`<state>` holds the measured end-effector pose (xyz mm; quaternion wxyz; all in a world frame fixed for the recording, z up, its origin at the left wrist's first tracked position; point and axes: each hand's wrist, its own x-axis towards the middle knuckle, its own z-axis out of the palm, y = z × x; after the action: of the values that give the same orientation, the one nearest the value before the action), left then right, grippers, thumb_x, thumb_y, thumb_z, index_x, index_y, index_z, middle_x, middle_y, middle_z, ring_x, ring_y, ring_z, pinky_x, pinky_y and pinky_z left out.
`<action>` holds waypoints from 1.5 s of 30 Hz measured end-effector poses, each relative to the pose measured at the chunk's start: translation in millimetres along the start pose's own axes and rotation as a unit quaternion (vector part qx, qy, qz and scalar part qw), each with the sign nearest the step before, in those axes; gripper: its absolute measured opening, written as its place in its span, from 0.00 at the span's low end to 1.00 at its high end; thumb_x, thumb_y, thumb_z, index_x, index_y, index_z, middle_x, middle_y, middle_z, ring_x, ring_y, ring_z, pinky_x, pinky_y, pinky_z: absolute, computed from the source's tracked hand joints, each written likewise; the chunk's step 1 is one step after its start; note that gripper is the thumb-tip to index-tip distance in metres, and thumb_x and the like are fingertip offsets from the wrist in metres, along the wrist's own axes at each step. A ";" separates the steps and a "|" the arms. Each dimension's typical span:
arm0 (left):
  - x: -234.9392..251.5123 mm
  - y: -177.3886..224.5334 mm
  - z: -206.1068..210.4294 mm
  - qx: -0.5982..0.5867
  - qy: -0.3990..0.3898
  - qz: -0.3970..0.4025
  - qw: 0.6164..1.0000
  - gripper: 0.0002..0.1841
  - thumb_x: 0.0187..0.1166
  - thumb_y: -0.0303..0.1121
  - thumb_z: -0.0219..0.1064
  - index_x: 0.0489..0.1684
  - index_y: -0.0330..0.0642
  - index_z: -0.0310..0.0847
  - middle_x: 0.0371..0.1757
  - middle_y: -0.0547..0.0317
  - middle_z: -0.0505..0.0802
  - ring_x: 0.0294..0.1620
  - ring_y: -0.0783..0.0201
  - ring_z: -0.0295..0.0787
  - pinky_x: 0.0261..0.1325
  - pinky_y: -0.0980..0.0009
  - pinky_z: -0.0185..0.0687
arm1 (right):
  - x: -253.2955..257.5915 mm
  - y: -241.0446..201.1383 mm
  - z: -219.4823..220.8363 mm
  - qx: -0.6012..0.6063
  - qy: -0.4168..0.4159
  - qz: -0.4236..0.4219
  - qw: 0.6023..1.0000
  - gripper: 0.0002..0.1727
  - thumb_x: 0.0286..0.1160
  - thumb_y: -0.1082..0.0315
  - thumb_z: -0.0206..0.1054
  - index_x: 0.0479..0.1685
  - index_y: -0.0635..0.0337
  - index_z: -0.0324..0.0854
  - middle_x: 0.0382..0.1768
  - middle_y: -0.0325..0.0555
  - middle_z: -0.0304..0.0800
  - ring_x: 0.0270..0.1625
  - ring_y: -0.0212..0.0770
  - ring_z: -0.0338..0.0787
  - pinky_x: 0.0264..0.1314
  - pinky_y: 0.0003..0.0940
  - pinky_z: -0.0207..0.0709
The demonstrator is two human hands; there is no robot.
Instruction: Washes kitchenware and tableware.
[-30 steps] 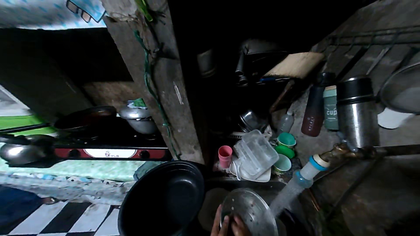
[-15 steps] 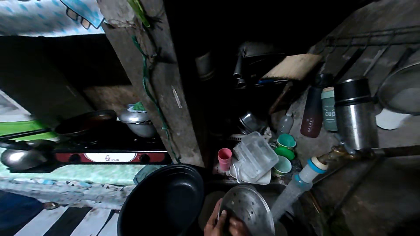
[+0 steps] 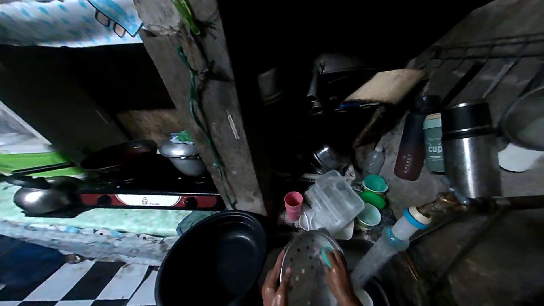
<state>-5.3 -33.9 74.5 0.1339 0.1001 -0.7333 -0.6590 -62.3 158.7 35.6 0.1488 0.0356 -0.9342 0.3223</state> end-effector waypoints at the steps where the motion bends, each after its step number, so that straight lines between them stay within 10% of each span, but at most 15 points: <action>1: -0.6 -2.5 2.2 -0.017 -0.011 -0.003 1.000 0.27 0.80 0.37 0.66 0.80 0.48 0.78 0.72 0.49 0.87 0.72 0.58 0.84 0.75 0.58 0.79 | 3.0 1.6 6.4 0.039 0.047 -0.019 0.998 0.19 0.70 0.74 0.72 0.62 0.68 0.87 0.63 0.67 0.87 0.68 0.63 0.86 0.75 0.54 0.78; 6: 7.7 -2.6 12.3 -0.063 -0.051 0.001 0.997 0.25 0.81 0.36 0.65 0.78 0.43 0.79 0.73 0.51 0.87 0.71 0.59 0.85 0.75 0.58 0.80 | -8.9 -50.9 9.8 0.212 -0.100 -0.139 0.962 0.20 0.68 0.74 0.70 0.62 0.66 0.89 0.75 0.62 0.81 0.82 0.57 0.76 0.87 0.52 0.66; 10: 28.0 14.6 -4.4 -0.053 -0.032 -0.011 0.998 0.22 0.83 0.34 0.62 0.75 0.43 0.81 0.76 0.57 0.86 0.76 0.64 0.81 0.79 0.61 0.76 | -51.9 -56.1 1.5 0.193 -0.215 -0.272 0.918 0.17 0.83 0.60 0.64 0.52 0.64 0.92 0.70 0.60 0.85 0.79 0.56 0.78 0.86 0.52 0.65; 13: 45.0 25.1 -20.3 -0.012 -0.057 -0.055 0.997 0.20 0.83 0.35 0.63 0.72 0.45 0.84 0.74 0.63 0.88 0.72 0.68 0.84 0.75 0.62 0.80 | -63.5 -28.8 -21.3 0.071 -0.294 -0.341 0.890 0.30 0.72 0.40 0.72 0.60 0.56 0.89 0.73 0.56 0.82 0.78 0.57 0.78 0.82 0.54 0.70; 19: 70.1 47.8 -19.7 -0.059 -0.149 -0.147 0.976 0.20 0.87 0.30 0.58 0.76 0.38 0.76 0.70 0.52 0.88 0.64 0.64 0.87 0.66 0.63 0.84 | -31.6 -12.4 -83.5 0.018 -0.402 -0.312 0.861 0.24 0.63 0.74 0.77 0.63 0.54 0.87 0.59 0.59 0.89 0.61 0.61 0.89 0.65 0.59 0.81; 23: 85.3 32.7 -9.4 -0.031 -0.246 0.019 0.969 0.32 0.86 0.49 0.54 0.89 0.47 0.65 0.94 0.53 0.59 0.93 0.58 0.52 0.90 0.54 0.58 | -15.2 -29.8 -112.5 0.098 -0.414 -0.248 0.870 0.18 0.70 0.62 0.77 0.51 0.67 0.86 0.46 0.63 0.91 0.51 0.61 0.92 0.57 0.61 0.82; 26: 82.6 30.1 -10.3 0.028 -0.236 0.209 0.949 0.37 0.88 0.65 0.42 0.62 0.45 0.90 0.78 0.55 0.84 0.90 0.51 0.63 0.95 0.43 0.39 | -1.5 -27.6 -116.4 0.158 -0.415 -0.217 0.869 0.22 0.65 0.55 0.80 0.36 0.70 0.85 0.27 0.58 0.86 0.32 0.51 0.86 0.40 0.52 0.79; 28: 71.0 42.7 -20.7 0.078 -0.275 0.290 0.913 0.37 0.86 0.66 0.46 0.41 0.44 0.94 0.56 0.57 0.96 0.73 0.59 0.85 0.92 0.47 0.55 | 12.5 -31.3 -121.6 0.163 -0.427 -0.164 0.874 0.25 0.64 0.51 0.81 0.35 0.70 0.85 0.24 0.53 0.84 0.29 0.45 0.84 0.37 0.46 0.78; 30: 57.2 57.1 -27.2 0.191 -0.334 0.285 0.878 0.33 0.77 0.67 0.60 0.41 0.43 0.93 0.42 0.57 0.97 0.51 0.63 0.93 0.68 0.53 0.84 | 31.7 -35.6 -122.0 0.166 -0.444 -0.118 0.873 0.26 0.64 0.51 0.81 0.38 0.69 0.85 0.28 0.51 0.86 0.34 0.42 0.84 0.43 0.44 0.80; 33: 45.3 53.6 -26.0 0.251 -0.307 0.203 0.895 0.27 0.76 0.61 0.68 0.38 0.40 0.91 0.30 0.52 0.93 0.34 0.57 0.92 0.45 0.49 0.88 | 52.6 -43.2 -114.8 0.259 -0.405 -0.099 0.872 0.20 0.65 0.61 0.81 0.47 0.67 0.85 0.37 0.45 0.89 0.41 0.34 0.86 0.51 0.35 0.81; 36: 35.0 36.2 -28.0 0.222 -0.194 0.130 0.947 0.24 0.82 0.52 0.64 0.29 0.39 0.90 0.25 0.55 0.90 0.29 0.60 0.88 0.40 0.53 0.86 | 60.5 -50.0 -105.2 0.383 -0.189 -0.035 0.904 0.23 0.71 0.62 0.75 0.62 0.65 0.83 0.51 0.44 0.93 0.53 0.34 0.92 0.61 0.35 0.87; 39: 17.0 34.1 -22.2 0.209 -0.086 0.034 0.973 0.25 0.86 0.50 0.61 0.30 0.35 0.89 0.24 0.50 0.89 0.28 0.56 0.88 0.40 0.49 0.85 | 47.7 -68.3 -88.0 0.274 0.049 -0.111 0.954 0.23 0.71 0.57 0.76 0.57 0.66 0.88 0.54 0.50 0.93 0.59 0.39 0.91 0.65 0.36 0.85; 42: 2.1 37.9 -7.9 0.186 -0.017 0.051 0.981 0.17 0.83 0.37 0.63 0.41 0.28 0.89 0.33 0.41 0.93 0.38 0.49 0.93 0.50 0.44 0.86 | -9.3 -95.0 -58.2 0.140 0.048 -0.267 0.952 0.17 0.71 0.54 0.77 0.52 0.54 0.94 0.61 0.47 0.93 0.70 0.45 0.88 0.79 0.47 0.77; 45: -7.6 41.6 5.4 0.121 0.000 0.082 0.989 0.14 0.79 0.31 0.63 0.45 0.24 0.88 0.39 0.43 0.94 0.44 0.60 0.93 0.56 0.60 0.87 | -17.9 -95.1 -35.6 0.088 0.086 -0.329 0.936 0.17 0.79 0.50 0.69 0.55 0.47 0.93 0.70 0.40 0.90 0.82 0.49 0.78 0.90 0.66 0.54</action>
<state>1.3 -21.8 114.8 0.1744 0.0545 -0.8132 -0.5525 -20.8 104.9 113.1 0.3225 0.3262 -0.8217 0.3383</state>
